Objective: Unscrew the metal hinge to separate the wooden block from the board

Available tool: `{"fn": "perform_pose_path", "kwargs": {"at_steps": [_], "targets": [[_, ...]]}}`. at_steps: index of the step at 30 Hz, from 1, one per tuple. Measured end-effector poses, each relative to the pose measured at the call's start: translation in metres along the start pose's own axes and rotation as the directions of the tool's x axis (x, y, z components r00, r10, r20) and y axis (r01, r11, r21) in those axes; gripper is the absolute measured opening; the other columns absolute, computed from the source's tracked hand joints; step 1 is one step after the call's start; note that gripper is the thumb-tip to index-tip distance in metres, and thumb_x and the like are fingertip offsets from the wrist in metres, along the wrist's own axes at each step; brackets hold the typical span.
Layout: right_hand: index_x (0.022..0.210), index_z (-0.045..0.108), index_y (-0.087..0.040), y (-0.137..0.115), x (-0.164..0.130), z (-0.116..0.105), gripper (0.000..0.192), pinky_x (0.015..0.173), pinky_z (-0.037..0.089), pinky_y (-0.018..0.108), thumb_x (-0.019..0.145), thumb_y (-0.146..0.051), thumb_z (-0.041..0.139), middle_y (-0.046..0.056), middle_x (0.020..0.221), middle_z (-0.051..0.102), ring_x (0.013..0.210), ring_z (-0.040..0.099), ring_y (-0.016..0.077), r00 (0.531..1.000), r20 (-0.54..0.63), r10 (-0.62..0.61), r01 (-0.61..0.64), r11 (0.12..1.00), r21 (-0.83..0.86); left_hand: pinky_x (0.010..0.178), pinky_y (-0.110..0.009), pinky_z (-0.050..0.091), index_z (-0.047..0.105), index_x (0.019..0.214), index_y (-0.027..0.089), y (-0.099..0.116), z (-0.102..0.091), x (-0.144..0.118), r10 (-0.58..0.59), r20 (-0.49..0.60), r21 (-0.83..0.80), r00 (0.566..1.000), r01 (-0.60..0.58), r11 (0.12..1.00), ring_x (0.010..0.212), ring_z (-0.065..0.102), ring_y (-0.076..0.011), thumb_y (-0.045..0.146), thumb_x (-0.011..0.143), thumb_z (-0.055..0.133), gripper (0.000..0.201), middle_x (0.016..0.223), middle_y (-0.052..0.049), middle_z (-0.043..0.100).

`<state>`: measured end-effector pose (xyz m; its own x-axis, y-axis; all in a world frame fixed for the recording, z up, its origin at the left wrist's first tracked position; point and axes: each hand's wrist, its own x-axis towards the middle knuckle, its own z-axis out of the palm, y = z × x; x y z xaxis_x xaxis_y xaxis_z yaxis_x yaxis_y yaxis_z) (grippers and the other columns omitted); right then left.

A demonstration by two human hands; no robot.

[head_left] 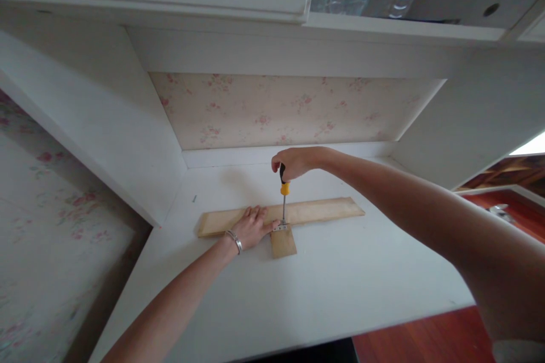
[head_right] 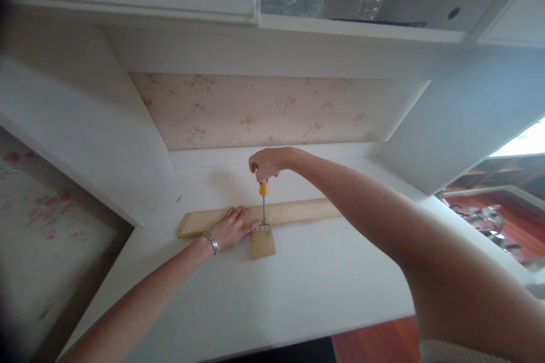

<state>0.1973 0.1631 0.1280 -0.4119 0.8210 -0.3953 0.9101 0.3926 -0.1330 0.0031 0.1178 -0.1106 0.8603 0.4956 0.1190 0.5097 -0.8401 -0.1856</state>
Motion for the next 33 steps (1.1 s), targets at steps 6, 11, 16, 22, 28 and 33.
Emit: {"fn": "perform_pose_path", "kwargs": {"at_steps": [6,11,16,22,28,33], "targets": [[0.100,0.063,-0.011,-0.001,-0.003,-0.002,0.038,0.054,0.042,0.028,0.079,-0.040,0.051,0.011,0.082,0.068,0.056,0.061,0.0158,0.995,0.043,0.087,-0.087,0.996,-0.004,0.096,-0.054,0.034,0.029,0.138,0.038,0.001,0.002,-0.001,0.001,0.000,0.037,1.000,-0.001,0.999,0.123,0.040,-0.0309,0.011,0.087,0.038,0.058,0.140,-0.014,0.037],[0.112,0.058,-0.017,0.000,-0.005,0.000,0.048,0.054,0.042,0.026,0.069,-0.035,0.063,0.009,0.094,0.068,0.062,0.062,0.0159,1.000,0.027,0.014,-0.015,1.000,0.011,0.094,-0.056,0.034,0.030,0.138,0.037,0.002,0.003,-0.001,0.006,-0.005,0.038,1.000,-0.006,0.999,0.123,0.041,-0.0323,0.012,0.088,0.038,0.057,0.139,-0.015,0.038],[0.095,0.065,-0.012,-0.001,-0.004,0.003,0.035,0.055,0.041,0.028,0.079,-0.040,0.051,0.009,0.072,0.067,0.053,0.060,0.0159,0.998,0.026,0.061,-0.060,0.997,-0.041,0.096,-0.057,0.033,0.033,0.137,0.037,0.003,0.004,-0.001,-0.001,0.001,0.024,1.000,0.001,1.000,0.124,0.041,-0.0320,0.012,0.088,0.038,0.055,0.142,-0.016,0.035],[0.100,0.061,-0.016,-0.009,-0.010,0.003,0.038,0.052,0.039,0.027,0.072,-0.040,0.060,0.007,0.076,0.068,0.052,0.058,0.0150,1.000,0.016,0.011,-0.010,0.997,-0.074,0.095,-0.060,0.032,0.034,0.136,0.036,0.005,0.003,-0.002,0.003,0.004,0.018,1.000,-0.003,1.000,0.125,0.039,-0.0333,0.011,0.088,0.039,0.055,0.142,-0.016,0.036],[0.106,0.057,-0.017,-0.013,-0.012,0.006,0.037,0.053,0.039,0.027,0.071,-0.029,0.056,0.008,0.090,0.068,0.053,0.059,0.0140,0.998,-0.030,-0.050,0.047,0.994,-0.098,0.095,-0.059,0.031,0.034,0.135,0.037,0.008,0.006,-0.003,-0.006,-0.029,0.051,1.000,0.008,0.999,0.125,0.039,-0.0335,0.012,0.088,0.039,0.054,0.139,-0.015,0.038],[0.114,0.053,-0.017,-0.014,-0.014,0.014,0.043,0.056,0.039,0.029,0.077,-0.039,0.052,0.009,0.087,0.068,0.052,0.059,0.0149,0.999,-0.033,-0.002,-0.001,0.995,-0.098,0.096,-0.061,0.030,0.034,0.134,0.038,0.011,0.009,-0.003,-0.018,-0.030,0.060,0.999,0.020,0.998,0.125,0.039,-0.0325,0.011,0.088,0.039,0.053,0.140,-0.014,0.037]]}}
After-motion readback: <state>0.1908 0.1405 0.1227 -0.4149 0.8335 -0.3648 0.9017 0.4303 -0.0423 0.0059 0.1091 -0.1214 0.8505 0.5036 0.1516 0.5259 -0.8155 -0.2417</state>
